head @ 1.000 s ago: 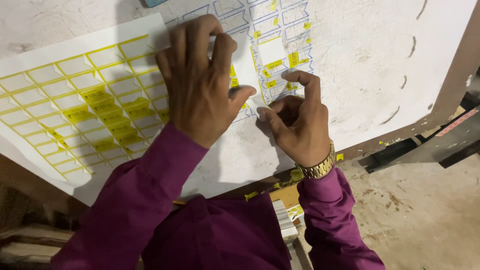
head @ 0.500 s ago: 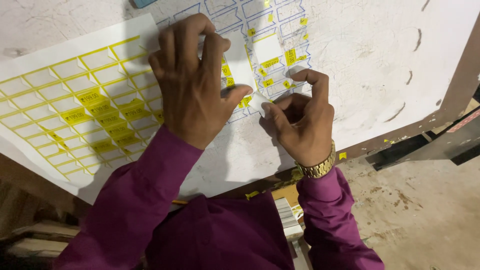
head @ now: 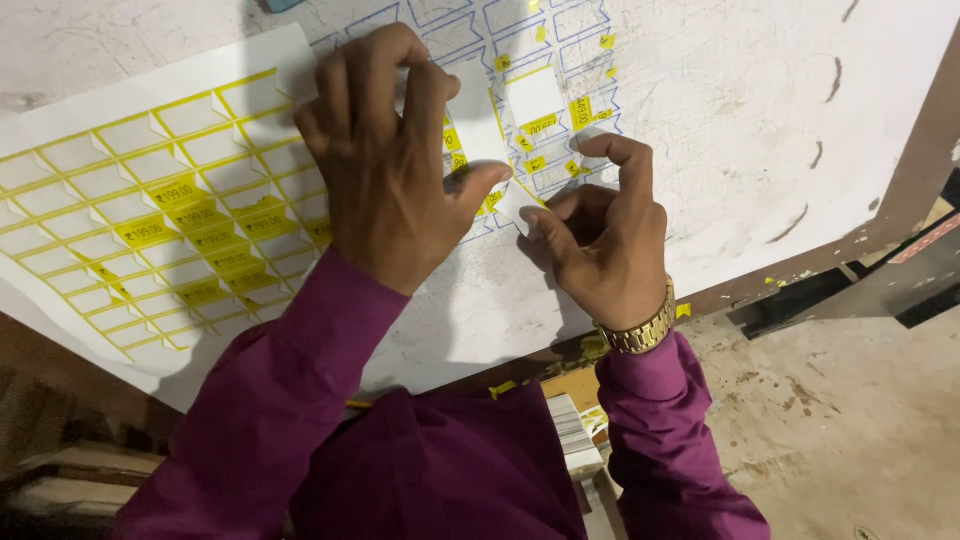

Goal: Removing small yellow price labels from a backing sheet and applying them to a layout or sorting area.

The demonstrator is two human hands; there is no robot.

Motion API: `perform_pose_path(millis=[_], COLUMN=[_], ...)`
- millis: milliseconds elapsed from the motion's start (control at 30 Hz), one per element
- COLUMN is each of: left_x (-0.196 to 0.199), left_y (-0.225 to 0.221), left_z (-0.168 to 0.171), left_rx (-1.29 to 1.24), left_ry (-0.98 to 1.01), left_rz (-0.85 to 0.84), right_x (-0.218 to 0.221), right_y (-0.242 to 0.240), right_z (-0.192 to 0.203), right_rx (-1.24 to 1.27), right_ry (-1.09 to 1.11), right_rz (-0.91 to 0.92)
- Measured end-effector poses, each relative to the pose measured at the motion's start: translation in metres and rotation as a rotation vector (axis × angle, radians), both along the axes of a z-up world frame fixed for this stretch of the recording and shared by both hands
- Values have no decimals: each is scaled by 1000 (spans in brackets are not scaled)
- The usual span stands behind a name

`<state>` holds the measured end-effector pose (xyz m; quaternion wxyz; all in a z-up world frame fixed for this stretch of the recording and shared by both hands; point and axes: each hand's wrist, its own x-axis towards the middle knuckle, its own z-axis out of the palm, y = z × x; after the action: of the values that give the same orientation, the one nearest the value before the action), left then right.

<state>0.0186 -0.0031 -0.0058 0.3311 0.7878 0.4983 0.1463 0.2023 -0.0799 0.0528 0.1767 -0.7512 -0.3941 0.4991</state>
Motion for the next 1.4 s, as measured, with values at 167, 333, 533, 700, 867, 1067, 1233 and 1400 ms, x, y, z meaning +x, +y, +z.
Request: perform_pose_path(millis=[167, 333, 533, 700, 867, 1067, 1233, 1400], left_x=[2, 7, 9, 11, 12, 14, 18, 19], left_y=[-1, -1, 1, 2, 1, 2, 3, 4], left_z=[-1, -2, 1, 3, 3, 1, 9, 11], left_rx=[25, 17, 7, 12, 11, 38, 40, 12], left_ry=[1, 11, 40, 65, 55, 99, 134, 105], left_rz=[27, 40, 45, 43, 60, 53, 31, 21], right_x=[-3, -4, -4, -9, -17, -32, -39, -54], right_y=[5, 4, 1, 4, -1, -8, -23, -23], right_z=[3, 0, -2, -1, -1, -2, -9, -3], right_rx=[-46, -89, -79, -110, -64, -34, 102, 114], right_ry=[-34, 68, 118, 89, 67, 114, 33, -18], right_rz=[24, -111, -147, -157, -144, -276, -211, -257])
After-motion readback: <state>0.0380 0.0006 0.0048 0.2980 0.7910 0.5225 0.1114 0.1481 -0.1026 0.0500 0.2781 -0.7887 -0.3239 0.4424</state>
